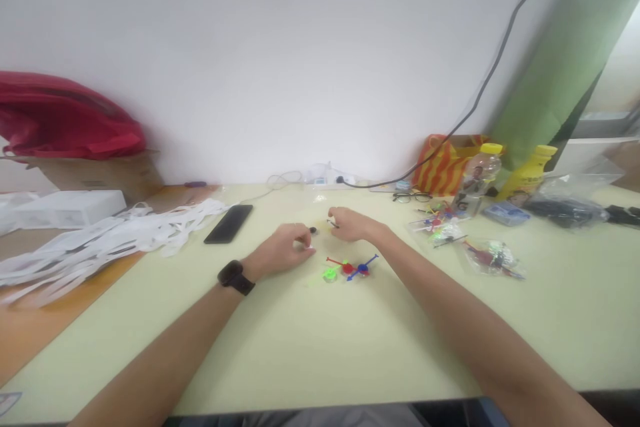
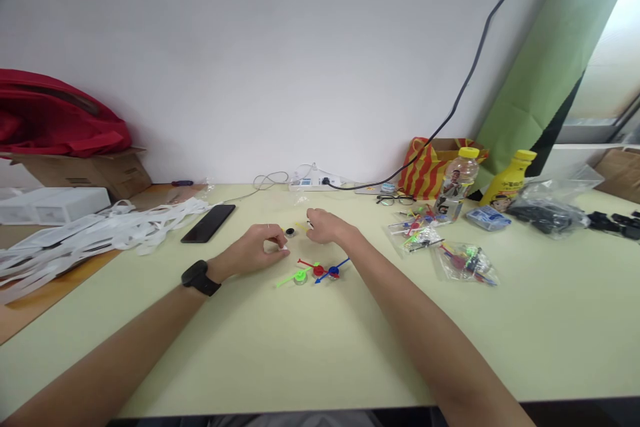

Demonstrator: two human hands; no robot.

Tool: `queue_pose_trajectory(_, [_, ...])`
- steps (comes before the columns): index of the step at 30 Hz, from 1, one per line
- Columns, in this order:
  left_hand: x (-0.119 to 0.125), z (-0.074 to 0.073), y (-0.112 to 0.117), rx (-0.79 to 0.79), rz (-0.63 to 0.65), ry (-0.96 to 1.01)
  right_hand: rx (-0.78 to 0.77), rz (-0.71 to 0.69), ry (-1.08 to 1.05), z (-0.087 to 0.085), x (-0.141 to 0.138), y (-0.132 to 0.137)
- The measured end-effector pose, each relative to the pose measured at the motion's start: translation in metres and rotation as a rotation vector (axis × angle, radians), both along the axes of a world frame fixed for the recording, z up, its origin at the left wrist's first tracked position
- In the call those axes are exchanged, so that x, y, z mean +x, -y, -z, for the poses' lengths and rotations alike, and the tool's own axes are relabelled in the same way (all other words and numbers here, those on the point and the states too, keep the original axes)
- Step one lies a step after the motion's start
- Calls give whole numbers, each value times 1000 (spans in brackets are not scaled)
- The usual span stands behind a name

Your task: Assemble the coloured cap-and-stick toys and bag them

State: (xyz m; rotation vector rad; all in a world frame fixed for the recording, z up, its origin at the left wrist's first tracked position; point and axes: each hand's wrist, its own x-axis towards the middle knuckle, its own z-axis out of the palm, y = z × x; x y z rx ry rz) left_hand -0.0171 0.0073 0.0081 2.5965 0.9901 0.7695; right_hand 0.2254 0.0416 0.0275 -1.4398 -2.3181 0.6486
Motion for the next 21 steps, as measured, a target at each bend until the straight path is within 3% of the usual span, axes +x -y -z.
queue_pose_trajectory(4, [-12, 0, -8, 80, -53, -91, -19, -43, 147, -23, 9, 8])
queue_pose_trajectory(7, [-19, 0, -14, 115, -84, -75, -228, -226, 277, -41, 10, 19])
queue_pose_trajectory(10, [-18, 2, -14, 127, -84, -76, -401, -405, 382, -46, 4, 26])
queue_pose_trajectory(16, [-13, 23, -16, 82, 25, -222, -388, -370, 426, -36, -12, 29])
queue_pose_trajectory(21, [-21, 32, -25, 54, 12, -259, -305, -307, 328, -42, 0, 28])
